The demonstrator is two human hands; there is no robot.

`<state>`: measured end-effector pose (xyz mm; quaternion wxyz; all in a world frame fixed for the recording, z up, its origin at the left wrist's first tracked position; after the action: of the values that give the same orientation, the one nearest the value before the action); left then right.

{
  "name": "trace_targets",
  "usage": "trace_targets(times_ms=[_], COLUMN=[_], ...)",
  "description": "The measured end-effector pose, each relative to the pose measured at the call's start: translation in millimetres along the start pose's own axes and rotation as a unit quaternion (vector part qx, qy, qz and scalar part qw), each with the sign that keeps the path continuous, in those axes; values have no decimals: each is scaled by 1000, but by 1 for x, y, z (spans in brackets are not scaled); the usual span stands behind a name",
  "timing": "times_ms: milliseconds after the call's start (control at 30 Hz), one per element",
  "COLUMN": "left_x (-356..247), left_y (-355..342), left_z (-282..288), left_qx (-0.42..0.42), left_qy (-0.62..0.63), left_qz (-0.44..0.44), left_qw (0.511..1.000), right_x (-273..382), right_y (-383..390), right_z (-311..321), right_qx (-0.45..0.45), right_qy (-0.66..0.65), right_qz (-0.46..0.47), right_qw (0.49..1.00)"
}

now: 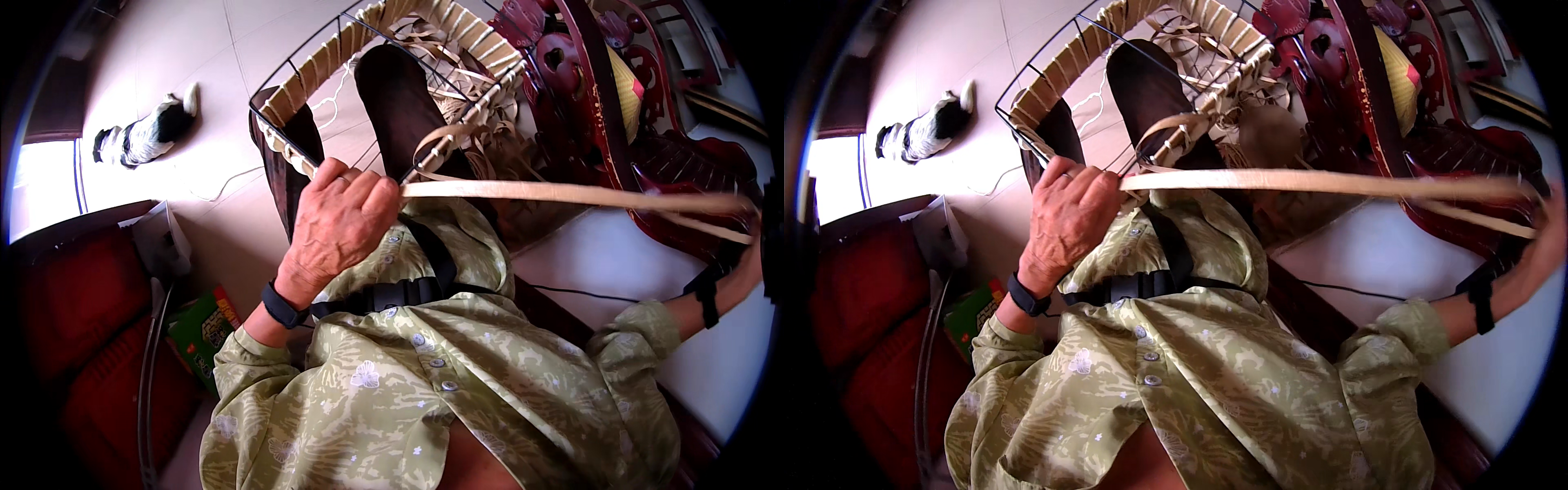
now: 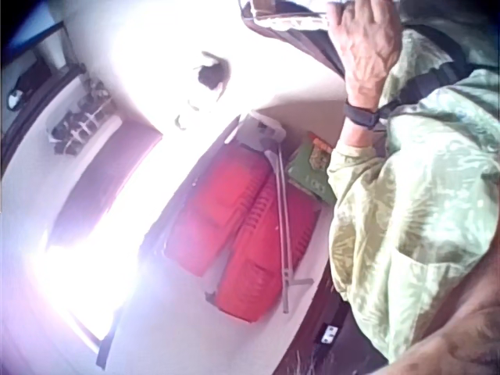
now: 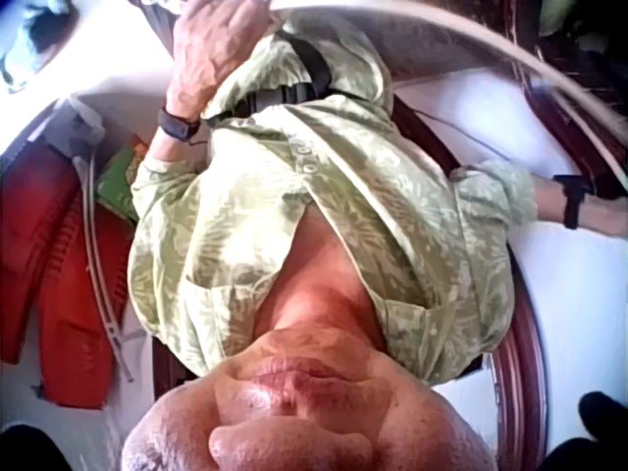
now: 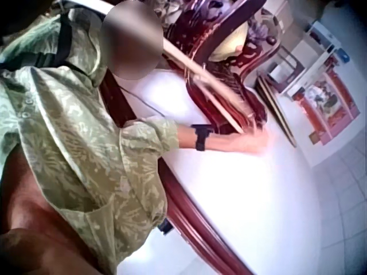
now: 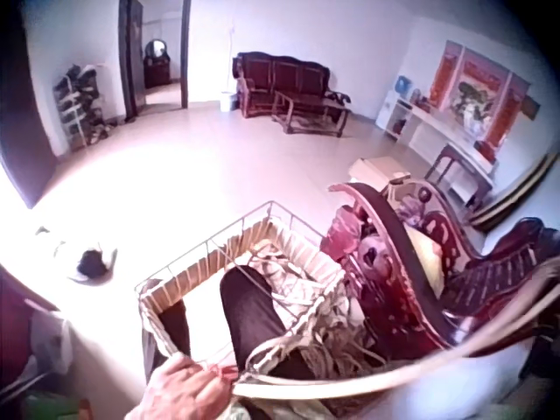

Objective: The person weaves a basket by hand, threading strips of material through the vertical supports of a wire frame.

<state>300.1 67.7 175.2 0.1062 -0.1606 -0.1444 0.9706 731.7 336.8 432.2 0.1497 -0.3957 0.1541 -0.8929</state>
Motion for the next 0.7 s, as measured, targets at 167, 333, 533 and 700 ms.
trace_targets(times_ms=[167,333,533,700], left_x=[1,-12,-10,-5], left_y=[-2,-4,-8,-16], left_z=[-6,-13,-20,-13], left_qx=[15,34,-9,-9], left_qy=[29,40,36,56], left_qz=[-15,-3,28,39], left_qw=[999,999,999,998], right_x=[-44,14,61,80], right_y=[86,156,213,222], right_z=[-162,-324,-380,-379], right_qx=[351,439,491,371], right_qy=[188,-73,-50,19], right_qz=[-80,-51,132,189], right_qw=[914,894,860,909])
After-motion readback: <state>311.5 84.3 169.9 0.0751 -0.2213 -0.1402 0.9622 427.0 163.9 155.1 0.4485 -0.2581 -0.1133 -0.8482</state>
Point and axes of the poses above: each hand's wrist, its own y-axis away from the middle knuckle, its own z-axis out of the back of the hand, x = y × z, the point moved 6 cm from there along -y, towards the middle knuckle, and after that the axes turned 10 degrees about x, right-handed, at the moved point
